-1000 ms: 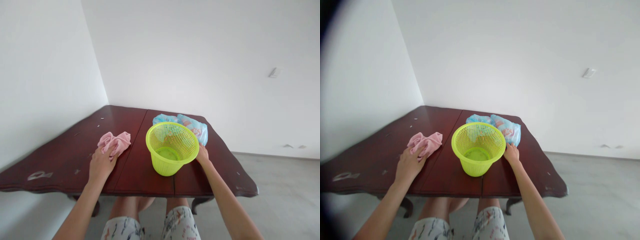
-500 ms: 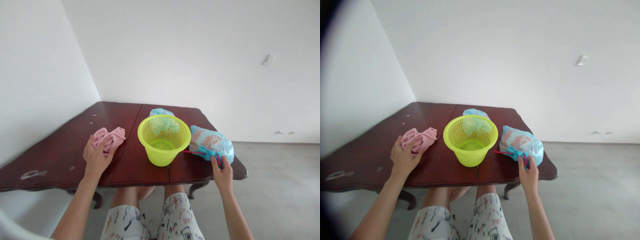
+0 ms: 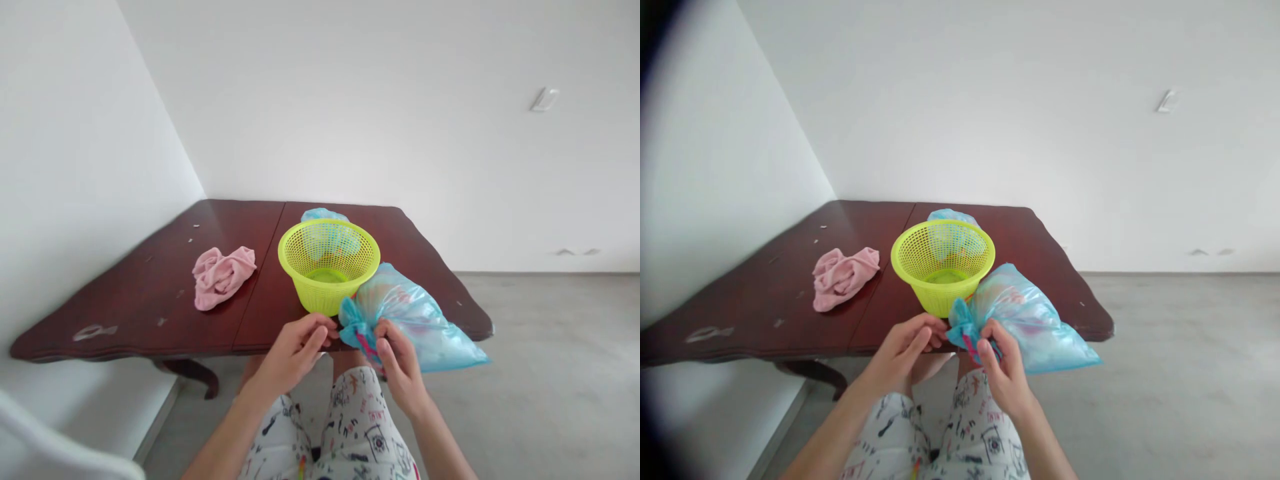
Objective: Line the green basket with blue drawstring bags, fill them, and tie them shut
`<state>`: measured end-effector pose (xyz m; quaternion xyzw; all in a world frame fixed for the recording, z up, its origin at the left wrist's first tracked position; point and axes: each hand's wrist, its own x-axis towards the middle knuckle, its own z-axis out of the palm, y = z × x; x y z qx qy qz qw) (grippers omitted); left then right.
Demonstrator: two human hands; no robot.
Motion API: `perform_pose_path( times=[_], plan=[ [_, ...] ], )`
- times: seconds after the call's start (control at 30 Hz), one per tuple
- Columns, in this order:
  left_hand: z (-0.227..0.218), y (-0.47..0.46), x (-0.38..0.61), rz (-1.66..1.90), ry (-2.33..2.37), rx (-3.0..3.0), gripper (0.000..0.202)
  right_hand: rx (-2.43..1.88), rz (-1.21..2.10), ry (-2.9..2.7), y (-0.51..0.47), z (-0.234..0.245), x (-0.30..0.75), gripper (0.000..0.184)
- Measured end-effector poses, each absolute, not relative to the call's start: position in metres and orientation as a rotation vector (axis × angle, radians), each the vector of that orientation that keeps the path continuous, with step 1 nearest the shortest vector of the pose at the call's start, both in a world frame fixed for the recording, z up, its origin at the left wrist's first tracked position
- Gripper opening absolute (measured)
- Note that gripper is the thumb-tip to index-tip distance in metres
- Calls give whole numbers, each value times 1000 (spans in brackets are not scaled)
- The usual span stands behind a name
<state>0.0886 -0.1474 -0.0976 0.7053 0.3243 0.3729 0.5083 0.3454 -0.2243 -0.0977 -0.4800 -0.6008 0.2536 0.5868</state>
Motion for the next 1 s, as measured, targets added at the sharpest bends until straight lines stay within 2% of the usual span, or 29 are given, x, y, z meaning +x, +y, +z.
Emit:
perform_pose_path(
  times=[0.07, 0.17, 0.3, 0.43, 0.53, 0.67, 0.77, 0.9, 1.0],
  plan=[
    [-100, -141, 118, 869, 718, 1498, 57, -1058, 701, -1486, -224, -105, 331, 60],
    [-114, -137, 140, 930, 711, 1310, 50, -1133, 716, -1487, -222, -115, 320, 63],
    [-131, -144, 147, 964, 605, 1014, 54, -1308, 644, -1423, -224, -123, 327, 53],
    [-132, -149, 146, 932, 459, 1012, 56, -1338, 571, -1421, -225, -126, 341, 32],
    [-127, -149, 147, 1001, 498, 1076, 54, -1362, 352, -1412, -222, -126, 345, 26],
    [-119, -152, 152, 1081, 625, 1158, 49, -1375, -164, -1297, -224, -121, 336, 41],
    [-113, -159, 156, 1148, 710, 1236, 41, -1303, -413, -1257, -229, -117, 327, 43],
    [-106, -165, 157, 1196, 790, 1358, 30, -1256, -114, -1469, -226, -111, 325, 41],
    [-106, -164, 156, 1211, 803, 1415, 25, -1212, 117, -1476, -220, -106, 330, 16]
  ],
)
